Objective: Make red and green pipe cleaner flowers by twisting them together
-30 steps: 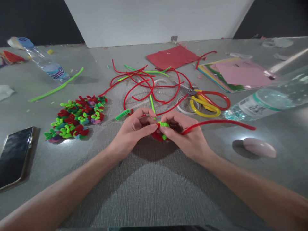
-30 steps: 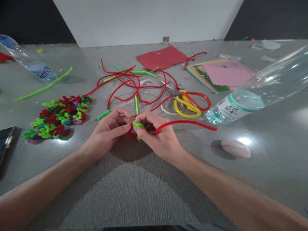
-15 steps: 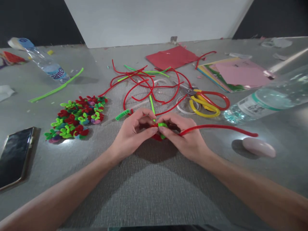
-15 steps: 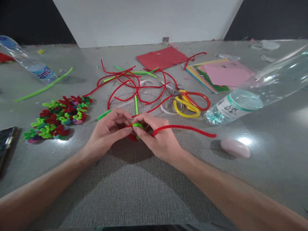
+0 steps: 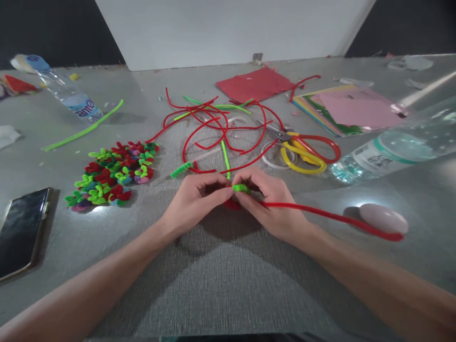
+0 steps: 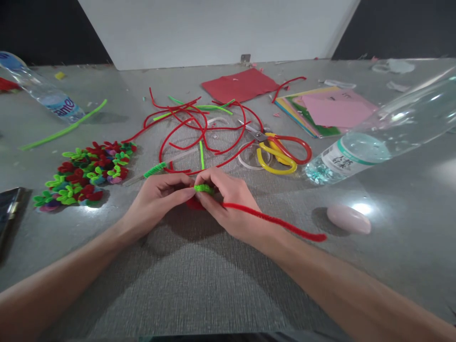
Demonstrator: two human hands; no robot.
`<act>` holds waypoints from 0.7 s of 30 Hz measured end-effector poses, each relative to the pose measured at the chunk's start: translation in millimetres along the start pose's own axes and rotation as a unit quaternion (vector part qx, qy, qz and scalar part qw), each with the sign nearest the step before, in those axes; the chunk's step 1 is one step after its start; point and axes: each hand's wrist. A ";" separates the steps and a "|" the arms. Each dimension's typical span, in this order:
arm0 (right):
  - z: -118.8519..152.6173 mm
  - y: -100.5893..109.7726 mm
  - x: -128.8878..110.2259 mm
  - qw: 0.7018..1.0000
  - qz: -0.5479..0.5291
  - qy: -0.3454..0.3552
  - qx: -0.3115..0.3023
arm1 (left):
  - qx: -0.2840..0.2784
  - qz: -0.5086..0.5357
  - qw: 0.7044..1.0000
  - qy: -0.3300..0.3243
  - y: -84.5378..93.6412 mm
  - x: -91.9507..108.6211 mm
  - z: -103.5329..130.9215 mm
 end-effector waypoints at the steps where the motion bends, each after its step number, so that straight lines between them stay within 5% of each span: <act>1: 0.2 0.1 -0.3 1.000 0.005 -0.006 -0.004 | -0.001 0.003 1.000 -0.002 0.1 0.7 -0.2; 21: 1.2 1.1 0.2 1.000 0.011 -0.001 -0.001 | 0.041 -0.061 0.997 -0.017 -0.9 1.5 -2.6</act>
Point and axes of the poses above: each hand's wrist, its own z-axis away from the middle knuckle, its own y-axis out of the back of the hand, x = y × z, and after that the axes turned 7 degrees about -y, right-handed
